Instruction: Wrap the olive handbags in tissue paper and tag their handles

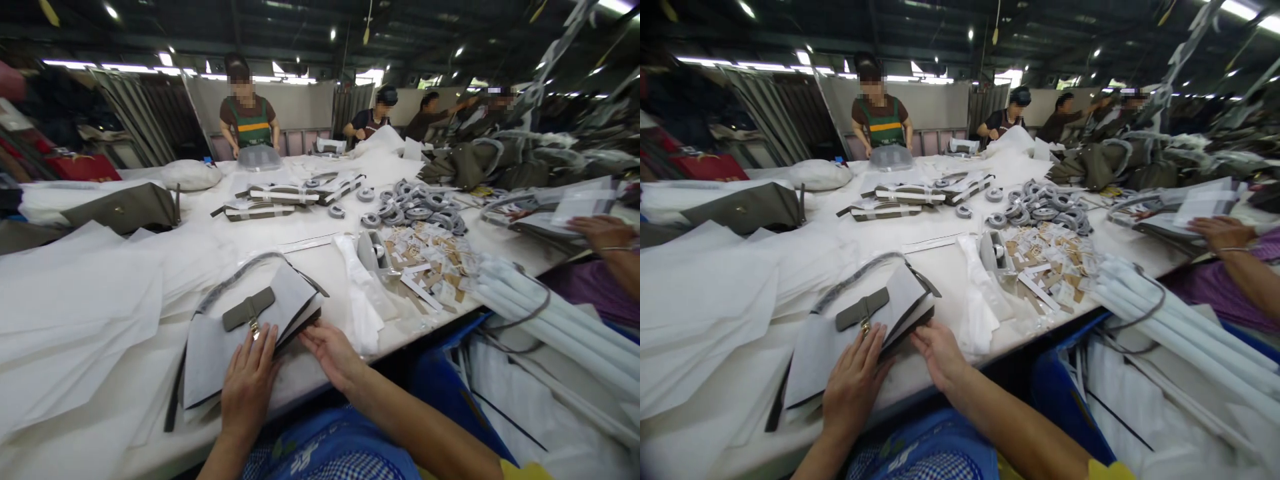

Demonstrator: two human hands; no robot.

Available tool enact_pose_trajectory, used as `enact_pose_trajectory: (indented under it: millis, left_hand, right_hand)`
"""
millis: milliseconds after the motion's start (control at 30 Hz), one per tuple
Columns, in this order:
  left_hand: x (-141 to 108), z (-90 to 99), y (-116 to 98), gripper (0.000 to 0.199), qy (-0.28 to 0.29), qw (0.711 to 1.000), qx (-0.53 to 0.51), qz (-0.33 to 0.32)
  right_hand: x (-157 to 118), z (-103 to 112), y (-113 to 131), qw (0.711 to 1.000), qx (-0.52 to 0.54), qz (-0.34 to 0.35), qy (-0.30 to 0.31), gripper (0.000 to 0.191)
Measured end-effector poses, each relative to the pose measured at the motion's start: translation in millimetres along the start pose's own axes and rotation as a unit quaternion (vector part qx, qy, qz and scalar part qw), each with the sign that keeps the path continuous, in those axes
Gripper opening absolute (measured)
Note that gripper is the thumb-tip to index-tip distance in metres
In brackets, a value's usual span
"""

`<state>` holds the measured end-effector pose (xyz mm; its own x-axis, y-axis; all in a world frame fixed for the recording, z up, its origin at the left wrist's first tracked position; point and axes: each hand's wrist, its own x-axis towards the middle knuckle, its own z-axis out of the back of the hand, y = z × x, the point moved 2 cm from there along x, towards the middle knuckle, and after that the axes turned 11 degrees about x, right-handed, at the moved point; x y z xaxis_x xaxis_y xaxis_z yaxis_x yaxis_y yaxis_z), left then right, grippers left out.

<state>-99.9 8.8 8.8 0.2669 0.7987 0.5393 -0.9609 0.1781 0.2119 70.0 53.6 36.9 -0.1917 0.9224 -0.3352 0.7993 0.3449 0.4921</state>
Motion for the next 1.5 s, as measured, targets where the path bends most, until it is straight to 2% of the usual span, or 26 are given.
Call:
enact_pose_trajectory:
  millis: [100, 167, 200, 233, 267, 300, 367, 400, 433, 467, 500, 533, 667, 800, 933, 1067, 1133, 1233, 1300, 1367, 1500]
  left_hand:
    - [1, 0.7, 2, 0.065, -0.022, 1.0, -0.009, 0.013]
    - [2, 1.5, 4, 0.064, -0.029, 0.999, -0.027, 0.016]
    - [3, 1.8, 6, 0.064, -0.03, 0.999, -0.036, 0.018]
    - [3, 1.9, 7, 0.063, -0.029, 0.998, -0.043, 0.021]
    - [4, 1.8, 8, 0.062, -0.029, 0.998, -0.05, 0.023]
    - [4, 1.5, 9, 0.061, -0.03, 0.998, -0.054, 0.024]
    - [4, 0.5, 10, 0.06, -0.034, 0.998, -0.057, 0.021]
    - [4, -0.1, 10, 0.059, -0.037, 0.998, -0.056, 0.02]
    - [3, -0.7, 10, 0.059, -0.041, 0.998, -0.053, 0.019]
    - [3, -1.1, 10, 0.059, -0.043, 0.998, -0.051, 0.019]
    - [3, -1.5, 9, 0.06, -0.043, 0.998, -0.048, 0.02]
    - [3, -1.7, 9, 0.06, -0.042, 0.998, -0.047, 0.021]
    - [4, -2.0, 8, 0.061, -0.045, 0.998, -0.042, 0.014]
    - [3, -3.7, 7, 0.061, -0.051, 0.998, -0.03, 0.015]
    - [3, -4.0, 6, 0.06, -0.052, 0.998, -0.031, 0.017]
    - [6, -2.8, 10, 0.058, -0.062, 0.997, -0.037, 0.026]
    - [8, -2.9, 14, 0.058, -0.066, 0.996, -0.037, 0.037]
    - [12, -4.4, 21, 0.061, -0.065, 0.996, -0.038, 0.055]
    - [14, -5.7, 24, 0.063, -0.057, 0.996, -0.042, 0.062]
    - [14, -6.7, 25, 0.064, -0.047, 0.996, -0.049, 0.062]
    - [13, -6.9, 26, 0.066, -0.037, 0.996, -0.063, 0.043]
  right_hand:
    - [-3, -2, 2, 0.998, -0.042, 0.013, 0.036, 0.027]
    - [-3, 6, 11, 0.986, -0.15, 0.015, 0.067, 0.028]
    - [-3, 13, 20, 0.967, -0.239, 0.027, 0.084, 0.028]
    - [-2, 20, 32, 0.932, -0.344, 0.059, 0.103, 0.028]
    - [-1, 27, 48, 0.878, -0.45, 0.11, 0.121, 0.027]
    - [1, 33, 66, 0.807, -0.548, 0.174, 0.133, 0.027]
    - [6, 41, 105, 0.647, -0.688, 0.297, 0.141, 0.031]
    - [11, 43, 124, 0.578, -0.733, 0.331, 0.138, 0.033]
    - [17, 44, 141, 0.523, -0.767, 0.349, 0.128, 0.035]
    - [25, 44, 156, 0.484, -0.793, 0.351, 0.117, 0.037]
    - [33, 43, 168, 0.459, -0.814, 0.339, 0.106, 0.04]
    - [41, 42, 178, 0.448, -0.829, 0.32, 0.096, 0.042]
    - [68, 41, 194, 0.451, -0.855, 0.244, 0.086, 0.024]
    - [79, 41, 198, 0.458, -0.852, 0.238, 0.08, 0.021]
    - [78, 31, 205, 0.477, -0.84, 0.25, 0.072, 0.015]
    - [57, 11, 202, 0.504, -0.816, 0.275, 0.07, 0.015]
    - [38, 4, 190, 0.546, -0.785, 0.278, 0.09, 0.017]
    - [2, 6, 158, 0.658, -0.699, 0.241, 0.142, 0.018]
    - [-21, 13, 131, 0.71, -0.652, 0.2, 0.176, 0.019]
    - [-40, 20, 106, 0.73, -0.629, 0.164, 0.211, 0.02]
    - [-54, 33, 73, 0.725, -0.626, 0.117, 0.263, 0.022]
